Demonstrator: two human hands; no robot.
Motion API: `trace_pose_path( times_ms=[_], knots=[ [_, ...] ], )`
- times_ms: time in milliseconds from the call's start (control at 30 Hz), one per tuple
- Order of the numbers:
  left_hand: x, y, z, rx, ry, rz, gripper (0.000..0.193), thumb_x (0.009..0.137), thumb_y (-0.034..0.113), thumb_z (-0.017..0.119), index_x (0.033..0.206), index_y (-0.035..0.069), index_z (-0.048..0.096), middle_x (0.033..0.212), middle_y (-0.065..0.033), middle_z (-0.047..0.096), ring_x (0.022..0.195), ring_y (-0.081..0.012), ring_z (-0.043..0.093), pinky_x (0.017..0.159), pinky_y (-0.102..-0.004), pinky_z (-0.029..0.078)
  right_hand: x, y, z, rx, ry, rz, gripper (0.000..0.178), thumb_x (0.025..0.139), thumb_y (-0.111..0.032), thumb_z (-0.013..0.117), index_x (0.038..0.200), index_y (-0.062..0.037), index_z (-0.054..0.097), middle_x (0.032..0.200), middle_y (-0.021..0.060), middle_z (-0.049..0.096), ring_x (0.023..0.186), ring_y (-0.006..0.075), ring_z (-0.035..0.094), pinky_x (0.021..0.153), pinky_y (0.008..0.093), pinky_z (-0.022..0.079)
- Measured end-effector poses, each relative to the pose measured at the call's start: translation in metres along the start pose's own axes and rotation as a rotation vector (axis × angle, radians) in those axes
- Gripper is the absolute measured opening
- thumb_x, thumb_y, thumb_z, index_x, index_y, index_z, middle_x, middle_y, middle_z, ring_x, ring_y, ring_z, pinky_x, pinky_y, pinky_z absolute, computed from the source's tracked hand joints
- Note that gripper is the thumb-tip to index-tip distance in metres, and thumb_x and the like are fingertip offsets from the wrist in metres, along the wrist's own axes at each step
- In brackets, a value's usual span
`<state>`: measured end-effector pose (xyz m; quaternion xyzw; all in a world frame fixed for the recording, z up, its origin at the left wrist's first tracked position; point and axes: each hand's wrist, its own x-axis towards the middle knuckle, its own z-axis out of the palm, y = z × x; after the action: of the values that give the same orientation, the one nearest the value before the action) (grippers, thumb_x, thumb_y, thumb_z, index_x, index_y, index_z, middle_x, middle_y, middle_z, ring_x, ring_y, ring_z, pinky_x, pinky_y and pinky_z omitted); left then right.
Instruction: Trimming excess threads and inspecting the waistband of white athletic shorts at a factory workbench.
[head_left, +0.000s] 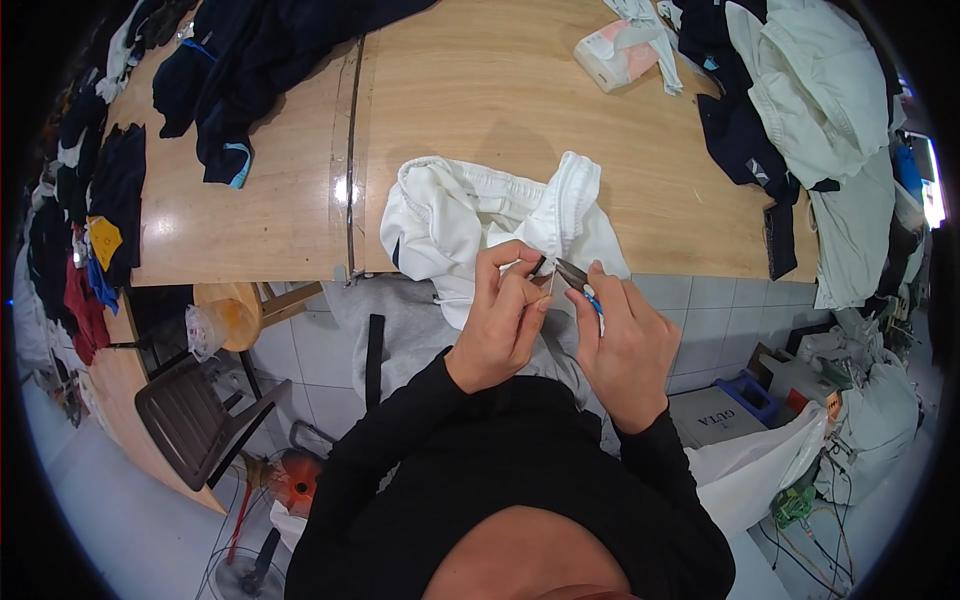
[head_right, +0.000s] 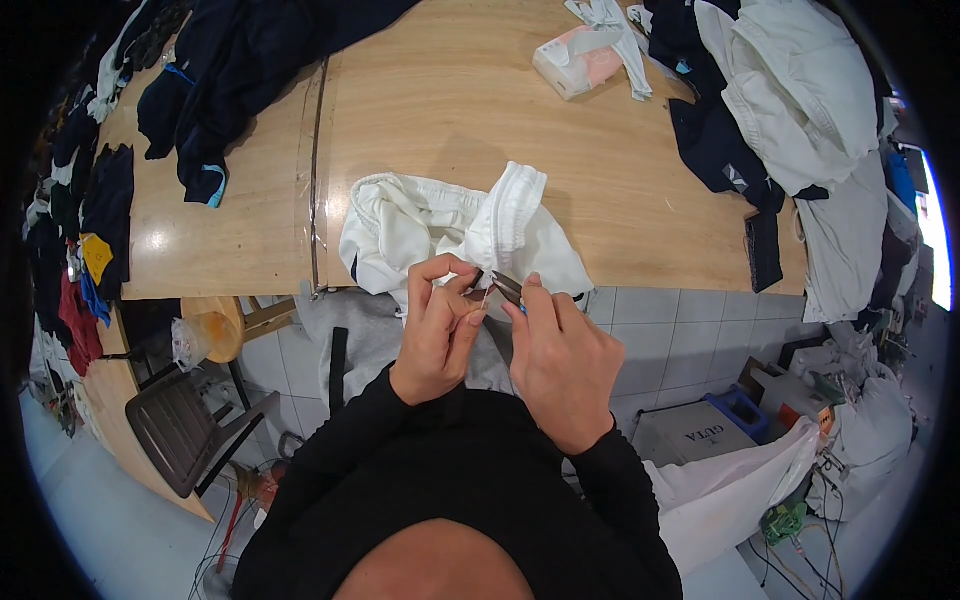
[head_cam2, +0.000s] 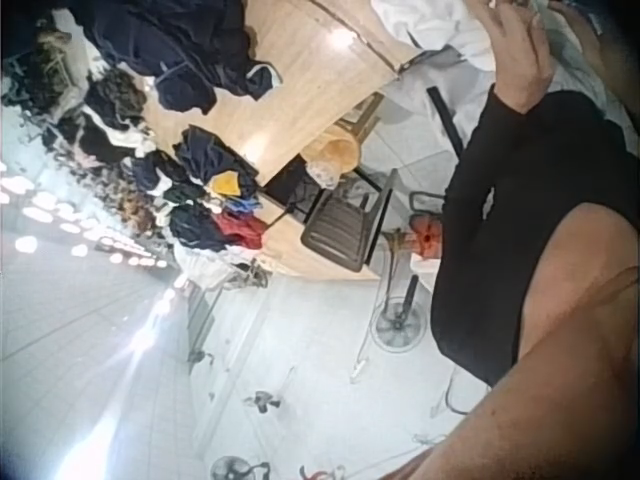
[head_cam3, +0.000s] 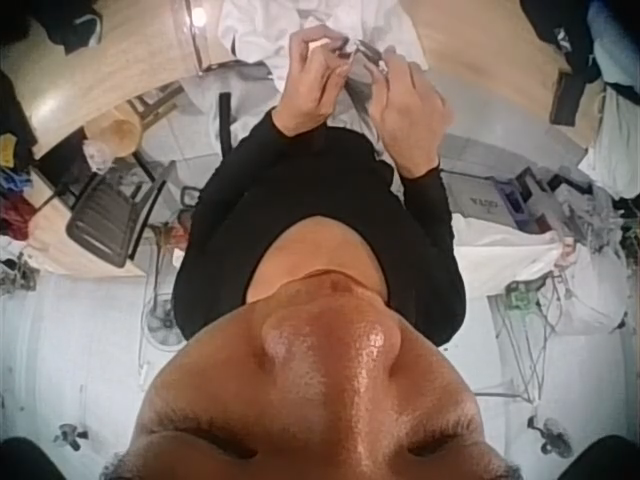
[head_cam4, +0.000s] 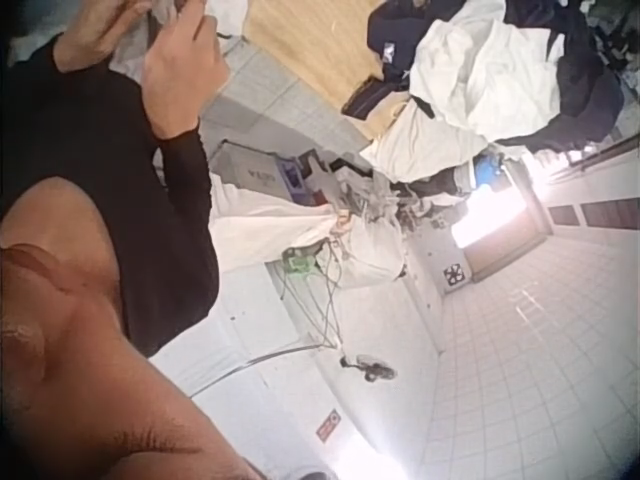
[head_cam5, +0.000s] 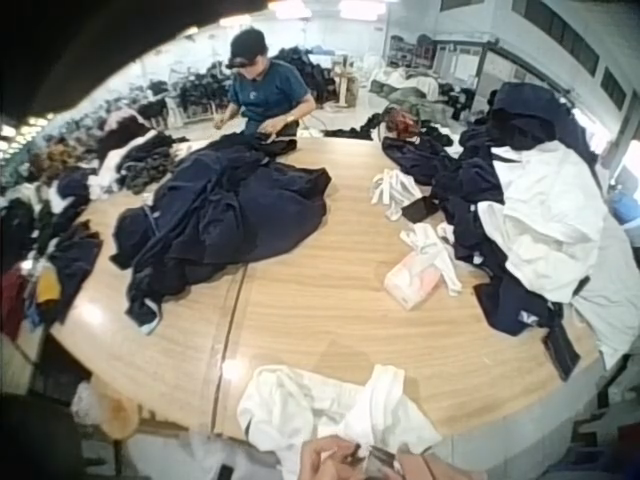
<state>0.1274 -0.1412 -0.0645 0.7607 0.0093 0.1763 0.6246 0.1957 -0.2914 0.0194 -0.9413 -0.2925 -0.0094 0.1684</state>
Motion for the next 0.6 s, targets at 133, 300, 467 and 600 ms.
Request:
trace_pose_path(
  times_ms=[133,300,467,600],
  knots=[
    [-0.0027,-0.0048,0.0016,-0.032,-0.009,0.014,0.009,0.101,-0.007,0.062,0.099,-0.001,0.055,0.137,-0.0224,0.041,0.124,-0.0339,0.059,0.112,-0.0473,0.054,-0.0007,-0.0006,-0.0001,-0.013,0.002,0.001,0.031,0.094,-0.021,0.080,0.119,-0.0046,0.073,0.079,0.0055,0.063,0.059,0.0241,0.064,0.050,0.0364,0.045],
    [-0.0032,-0.0052,0.0020,-0.044,-0.038,0.016,0.009,0.102,-0.007,0.060,0.099,-0.002,0.054,0.139,-0.0219,0.039,0.128,-0.0367,0.059,0.112,-0.0471,0.054,-0.0017,0.0004,0.0002,-0.003,0.006,0.008,0.031,0.094,-0.020,0.080,0.119,-0.0046,0.073,0.078,0.0054,0.063,0.059,0.0247,0.064,0.050,0.0365,0.045],
    [-0.0030,-0.0063,0.0010,-0.035,-0.046,0.030,0.009,0.102,-0.008,0.060,0.100,-0.003,0.053,0.139,-0.0223,0.039,0.129,-0.0374,0.059,0.112,-0.0475,0.054,-0.0009,0.0004,-0.0004,-0.004,0.012,0.016,0.030,0.094,-0.021,0.080,0.118,-0.0046,0.073,0.078,0.0052,0.063,0.059,0.0248,0.065,0.050,0.0366,0.044],
    [-0.0036,-0.0066,0.0012,-0.043,-0.059,0.027,0.010,0.100,-0.010,0.061,0.100,-0.003,0.053,0.139,-0.0221,0.039,0.130,-0.0382,0.059,0.112,-0.0473,0.054,-0.0006,-0.0017,-0.0012,-0.011,0.007,0.015,0.030,0.095,-0.021,0.080,0.119,-0.0045,0.073,0.078,0.0052,0.063,0.059,0.0247,0.065,0.050,0.0366,0.044]
  ],
)
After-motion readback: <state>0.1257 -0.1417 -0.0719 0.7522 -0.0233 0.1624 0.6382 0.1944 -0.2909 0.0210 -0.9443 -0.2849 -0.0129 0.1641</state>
